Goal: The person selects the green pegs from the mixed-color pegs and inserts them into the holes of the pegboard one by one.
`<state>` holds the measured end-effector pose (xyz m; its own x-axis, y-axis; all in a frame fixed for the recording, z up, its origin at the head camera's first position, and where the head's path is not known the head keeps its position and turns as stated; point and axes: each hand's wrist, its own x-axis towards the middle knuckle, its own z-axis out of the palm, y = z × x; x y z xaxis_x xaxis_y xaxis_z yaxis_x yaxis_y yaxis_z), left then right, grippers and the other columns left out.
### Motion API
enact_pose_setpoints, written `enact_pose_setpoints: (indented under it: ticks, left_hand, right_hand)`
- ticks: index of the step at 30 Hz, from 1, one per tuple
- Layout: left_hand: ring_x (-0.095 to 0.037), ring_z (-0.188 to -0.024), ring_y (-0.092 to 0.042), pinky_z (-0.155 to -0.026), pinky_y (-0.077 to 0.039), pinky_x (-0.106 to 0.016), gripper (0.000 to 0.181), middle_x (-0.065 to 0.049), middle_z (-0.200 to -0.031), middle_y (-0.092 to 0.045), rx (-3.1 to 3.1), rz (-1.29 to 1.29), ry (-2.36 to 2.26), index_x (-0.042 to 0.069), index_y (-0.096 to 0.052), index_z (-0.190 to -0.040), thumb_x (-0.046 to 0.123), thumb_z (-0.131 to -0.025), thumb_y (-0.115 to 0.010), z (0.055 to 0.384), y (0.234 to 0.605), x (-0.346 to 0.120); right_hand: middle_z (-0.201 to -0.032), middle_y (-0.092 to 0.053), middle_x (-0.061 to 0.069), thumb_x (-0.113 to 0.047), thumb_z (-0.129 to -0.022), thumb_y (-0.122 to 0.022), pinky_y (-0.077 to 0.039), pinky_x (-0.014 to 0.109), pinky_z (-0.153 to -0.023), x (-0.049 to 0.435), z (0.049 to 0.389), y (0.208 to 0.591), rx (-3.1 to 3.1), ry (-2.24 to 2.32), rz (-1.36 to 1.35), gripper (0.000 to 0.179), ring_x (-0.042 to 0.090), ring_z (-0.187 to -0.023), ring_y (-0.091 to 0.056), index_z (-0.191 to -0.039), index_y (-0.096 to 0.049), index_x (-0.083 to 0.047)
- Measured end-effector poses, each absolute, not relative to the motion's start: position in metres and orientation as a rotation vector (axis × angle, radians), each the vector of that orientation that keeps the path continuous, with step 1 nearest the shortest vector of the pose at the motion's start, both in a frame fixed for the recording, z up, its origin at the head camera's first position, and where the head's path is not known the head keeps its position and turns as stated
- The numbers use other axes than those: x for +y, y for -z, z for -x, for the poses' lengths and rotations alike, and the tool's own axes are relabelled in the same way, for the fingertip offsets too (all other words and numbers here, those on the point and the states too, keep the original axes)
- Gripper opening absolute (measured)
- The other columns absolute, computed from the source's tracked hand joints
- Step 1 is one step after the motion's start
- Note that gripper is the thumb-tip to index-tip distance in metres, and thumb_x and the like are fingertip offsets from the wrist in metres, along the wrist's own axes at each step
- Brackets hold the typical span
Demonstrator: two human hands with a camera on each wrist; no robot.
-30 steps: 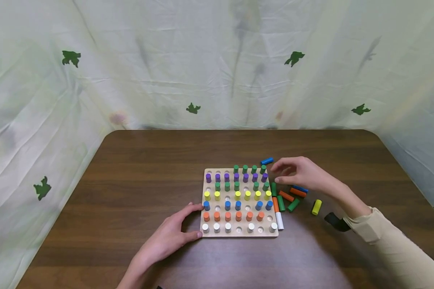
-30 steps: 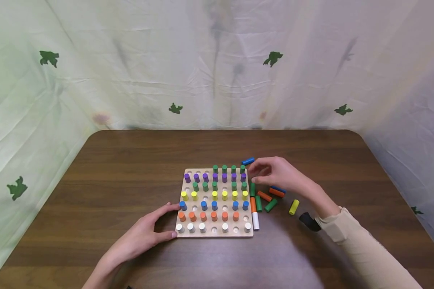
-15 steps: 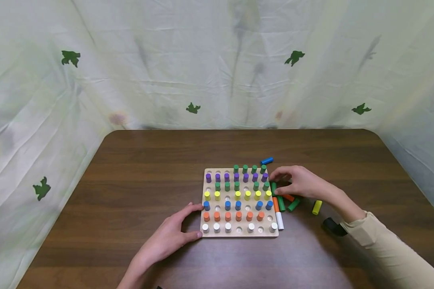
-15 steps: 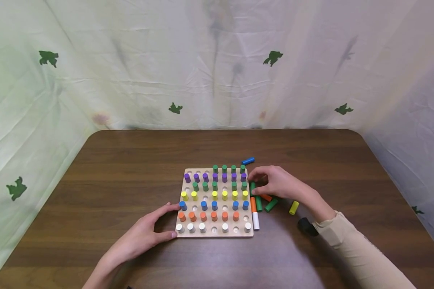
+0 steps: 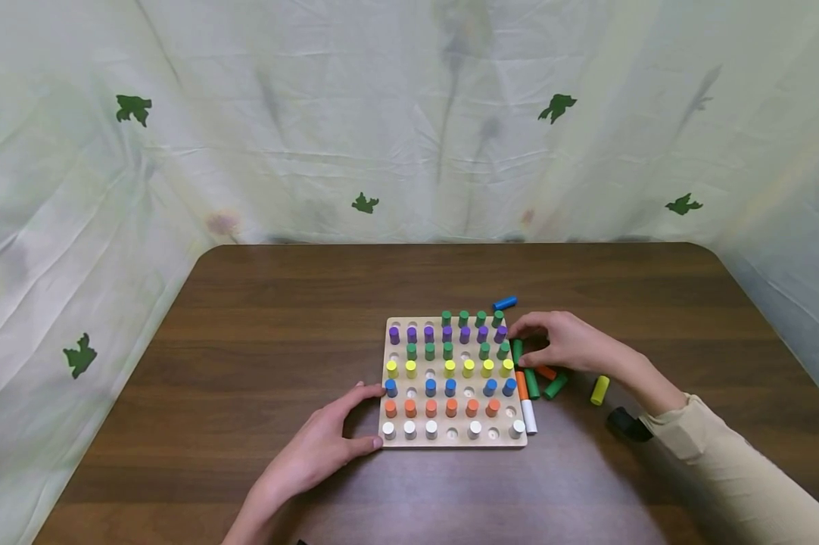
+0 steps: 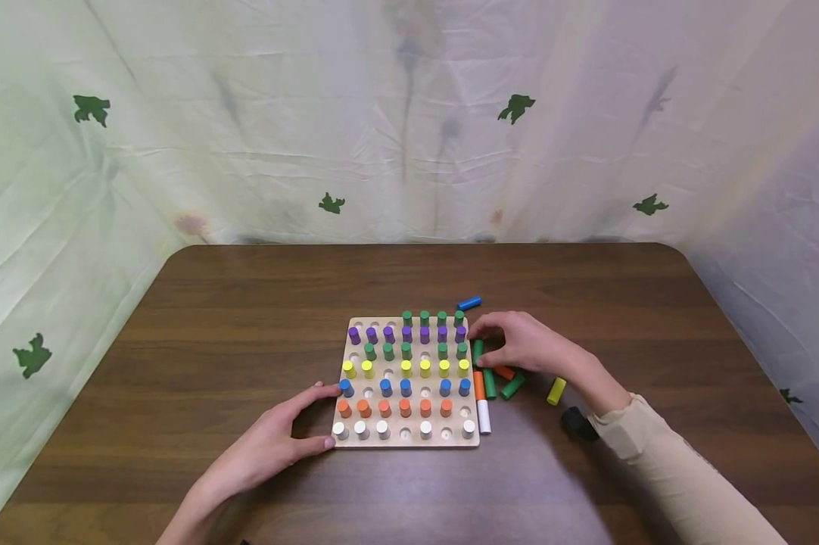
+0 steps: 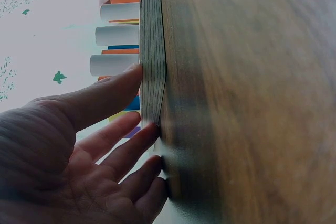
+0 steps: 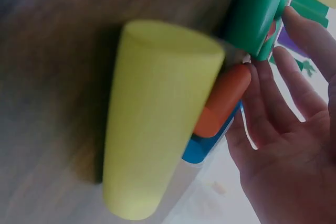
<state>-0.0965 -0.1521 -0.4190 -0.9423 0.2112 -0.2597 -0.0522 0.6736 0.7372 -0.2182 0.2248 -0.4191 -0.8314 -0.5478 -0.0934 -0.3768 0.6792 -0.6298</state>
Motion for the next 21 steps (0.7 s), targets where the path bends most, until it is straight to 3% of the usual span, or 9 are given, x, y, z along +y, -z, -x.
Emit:
enact_pose_setpoints:
  ticks: [8,21]
  left_hand:
    - [-0.034,-0.141,-0.033,-0.109,-0.027,-0.060,0.059,-0.015,-0.153,-0.038,2.567,-0.125,-1.147,0.034,-0.057,-0.134,0.021,-0.082,-0.081,0.096,0.419,-0.152]
    - [-0.032,-0.142,-0.033,-0.109,-0.028,-0.058,0.059,-0.013,-0.154,-0.038,2.576,-0.125,-1.145,0.034,-0.056,-0.134,0.021,-0.082,-0.081,0.097,0.421,-0.152]
  right_hand:
    - [-0.114,-0.066,-0.003,-0.026,-0.085,-0.079,-0.049,0.045,-0.092,0.227,0.224,0.421,2.667,0.841,0.706,0.035,0.018,-0.102,-0.058,-0.117,-0.068,-0.019]
    - [-0.114,-0.064,-0.003,-0.009,-0.088,-0.074,-0.048,0.049,-0.093,0.231,0.235,0.423,2.647,0.798,0.876,0.025,0.023,-0.107,-0.057,-0.110,-0.073,-0.021]
